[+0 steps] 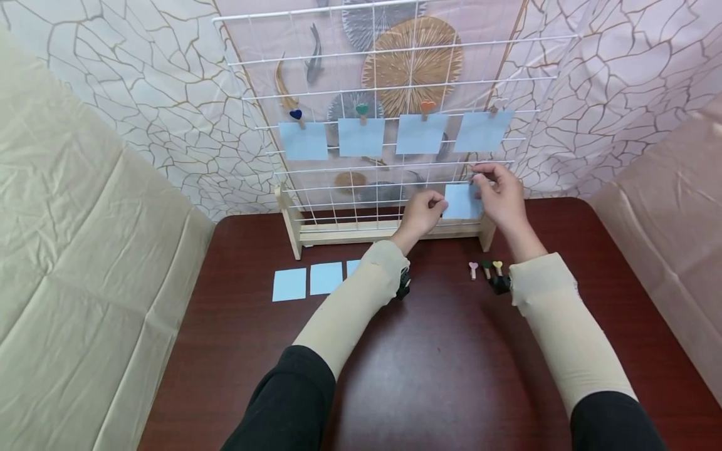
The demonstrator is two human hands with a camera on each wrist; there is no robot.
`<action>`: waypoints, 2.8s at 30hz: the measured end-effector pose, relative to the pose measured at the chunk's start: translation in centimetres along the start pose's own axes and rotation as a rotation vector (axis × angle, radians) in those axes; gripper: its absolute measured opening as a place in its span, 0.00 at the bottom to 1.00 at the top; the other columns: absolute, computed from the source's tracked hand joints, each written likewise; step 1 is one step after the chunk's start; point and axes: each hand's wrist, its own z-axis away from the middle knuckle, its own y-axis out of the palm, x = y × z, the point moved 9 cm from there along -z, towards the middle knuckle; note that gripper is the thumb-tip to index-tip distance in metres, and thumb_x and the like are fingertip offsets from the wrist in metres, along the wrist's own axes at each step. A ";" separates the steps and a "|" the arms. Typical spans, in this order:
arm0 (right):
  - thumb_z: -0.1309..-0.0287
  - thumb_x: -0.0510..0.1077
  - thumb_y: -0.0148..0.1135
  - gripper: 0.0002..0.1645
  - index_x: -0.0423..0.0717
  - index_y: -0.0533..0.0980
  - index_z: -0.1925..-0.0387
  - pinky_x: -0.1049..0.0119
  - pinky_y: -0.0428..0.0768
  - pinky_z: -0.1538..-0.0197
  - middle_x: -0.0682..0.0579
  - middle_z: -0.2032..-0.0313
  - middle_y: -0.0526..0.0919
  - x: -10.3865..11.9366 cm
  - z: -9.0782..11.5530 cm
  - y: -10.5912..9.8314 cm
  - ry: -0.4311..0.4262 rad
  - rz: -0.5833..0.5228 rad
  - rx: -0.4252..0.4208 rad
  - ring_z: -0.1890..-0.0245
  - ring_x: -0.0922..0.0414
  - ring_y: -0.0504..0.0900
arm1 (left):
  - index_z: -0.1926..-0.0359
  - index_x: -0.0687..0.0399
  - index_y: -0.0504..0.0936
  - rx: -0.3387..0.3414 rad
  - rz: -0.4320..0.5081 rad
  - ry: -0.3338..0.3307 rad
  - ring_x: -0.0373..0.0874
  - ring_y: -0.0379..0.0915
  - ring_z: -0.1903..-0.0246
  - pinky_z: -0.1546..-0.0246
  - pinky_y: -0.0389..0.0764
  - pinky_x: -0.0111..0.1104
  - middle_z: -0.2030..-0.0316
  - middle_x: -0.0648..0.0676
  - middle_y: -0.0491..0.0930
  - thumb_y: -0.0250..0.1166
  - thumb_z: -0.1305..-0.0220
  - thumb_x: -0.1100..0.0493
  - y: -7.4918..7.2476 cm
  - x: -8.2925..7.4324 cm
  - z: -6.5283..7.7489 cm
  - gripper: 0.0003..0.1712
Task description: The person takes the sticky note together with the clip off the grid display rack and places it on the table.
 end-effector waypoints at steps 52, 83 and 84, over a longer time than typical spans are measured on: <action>0.24 0.32 0.57 0.18 0.22 0.75 0.40 0.81 0.81 0.62 0.66 0.64 0.83 -2.9 6.3 -3.5 0.027 -0.041 -0.016 0.67 0.72 0.83 | 0.50 0.60 0.89 -0.095 0.130 -0.111 0.43 0.83 0.58 0.56 0.81 0.29 0.58 0.55 0.90 0.69 0.29 0.61 -3.9 6.0 6.7 0.10; 0.23 0.40 0.59 0.20 0.27 0.77 0.41 0.76 0.82 0.68 0.78 0.66 0.80 -9.9 8.4 -5.1 0.129 0.062 0.010 0.71 0.75 0.82 | 0.52 0.58 0.90 -0.085 0.087 -0.238 0.45 0.86 0.56 0.55 0.84 0.37 0.59 0.53 0.91 0.69 0.29 0.59 -4.5 9.6 10.3 0.10; 0.23 0.40 0.60 0.20 0.27 0.77 0.41 0.77 0.82 0.67 0.78 0.66 0.80 -10.0 8.5 -5.2 0.130 0.078 0.008 0.70 0.75 0.82 | 0.52 0.58 0.90 -0.085 0.081 -0.237 0.45 0.86 0.56 0.55 0.84 0.37 0.59 0.53 0.91 0.69 0.29 0.59 -4.6 9.6 10.4 0.10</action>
